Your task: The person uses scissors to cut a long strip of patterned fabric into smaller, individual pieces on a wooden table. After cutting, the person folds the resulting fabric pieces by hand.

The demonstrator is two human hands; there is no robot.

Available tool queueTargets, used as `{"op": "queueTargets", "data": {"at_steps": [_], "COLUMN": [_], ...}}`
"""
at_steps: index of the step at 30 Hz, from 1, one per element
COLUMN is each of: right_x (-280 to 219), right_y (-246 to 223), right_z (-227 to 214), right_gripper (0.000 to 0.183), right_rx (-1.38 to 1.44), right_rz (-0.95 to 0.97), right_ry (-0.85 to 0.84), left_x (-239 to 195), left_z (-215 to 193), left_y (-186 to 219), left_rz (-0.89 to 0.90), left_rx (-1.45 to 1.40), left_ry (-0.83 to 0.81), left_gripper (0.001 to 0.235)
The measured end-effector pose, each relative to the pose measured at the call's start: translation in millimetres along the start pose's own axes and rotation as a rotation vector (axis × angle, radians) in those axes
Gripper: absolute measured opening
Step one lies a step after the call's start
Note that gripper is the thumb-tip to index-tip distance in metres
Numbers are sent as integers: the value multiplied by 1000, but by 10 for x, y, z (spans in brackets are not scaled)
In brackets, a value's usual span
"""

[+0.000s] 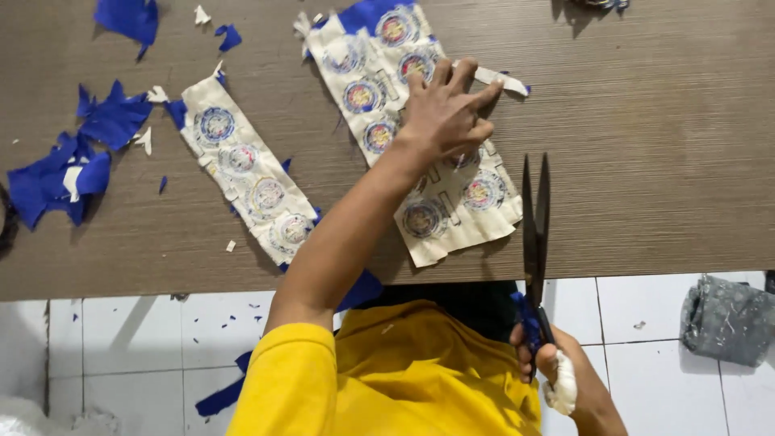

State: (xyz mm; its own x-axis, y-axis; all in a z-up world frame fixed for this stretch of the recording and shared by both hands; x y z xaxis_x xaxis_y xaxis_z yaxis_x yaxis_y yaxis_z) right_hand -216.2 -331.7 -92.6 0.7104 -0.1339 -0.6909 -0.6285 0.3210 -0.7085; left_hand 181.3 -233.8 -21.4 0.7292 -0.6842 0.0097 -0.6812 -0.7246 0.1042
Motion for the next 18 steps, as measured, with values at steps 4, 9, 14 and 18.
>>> {"op": "queueTargets", "data": {"at_steps": [4, 9, 14, 18], "right_x": [-16, -163, -154, -186], "right_y": [81, -43, 11, 6], "right_z": [1, 41, 89, 169], "right_gripper": [89, 88, 91, 85], "right_rx": [10, -98, -47, -60], "right_rz": [88, 116, 91, 99], "right_ry": [19, 75, 66, 84], "left_x": [-134, -180, -206, 41], "left_z": [-241, -121, -295, -80], "left_y": [97, -86, -41, 158], "left_rz": [30, 195, 32, 75], "left_rx": [-13, -346, -138, 100], "left_ry": [-201, 453, 574, 101], "left_gripper": [70, 113, 30, 69]}}
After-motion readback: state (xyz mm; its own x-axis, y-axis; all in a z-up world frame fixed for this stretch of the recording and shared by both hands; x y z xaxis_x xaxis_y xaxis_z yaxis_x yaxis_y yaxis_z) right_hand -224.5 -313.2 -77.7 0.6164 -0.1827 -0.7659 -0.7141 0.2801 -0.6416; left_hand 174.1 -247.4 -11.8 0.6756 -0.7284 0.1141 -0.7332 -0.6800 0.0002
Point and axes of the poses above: each hand's wrist, its own x-axis towards the middle knuckle, its own z-axis out of the palm, y = z × x, the point moved 9 cm from there along x, towards the middle knuckle, and after that the axes turned 6 degrees about y, right-handed, at the moved point
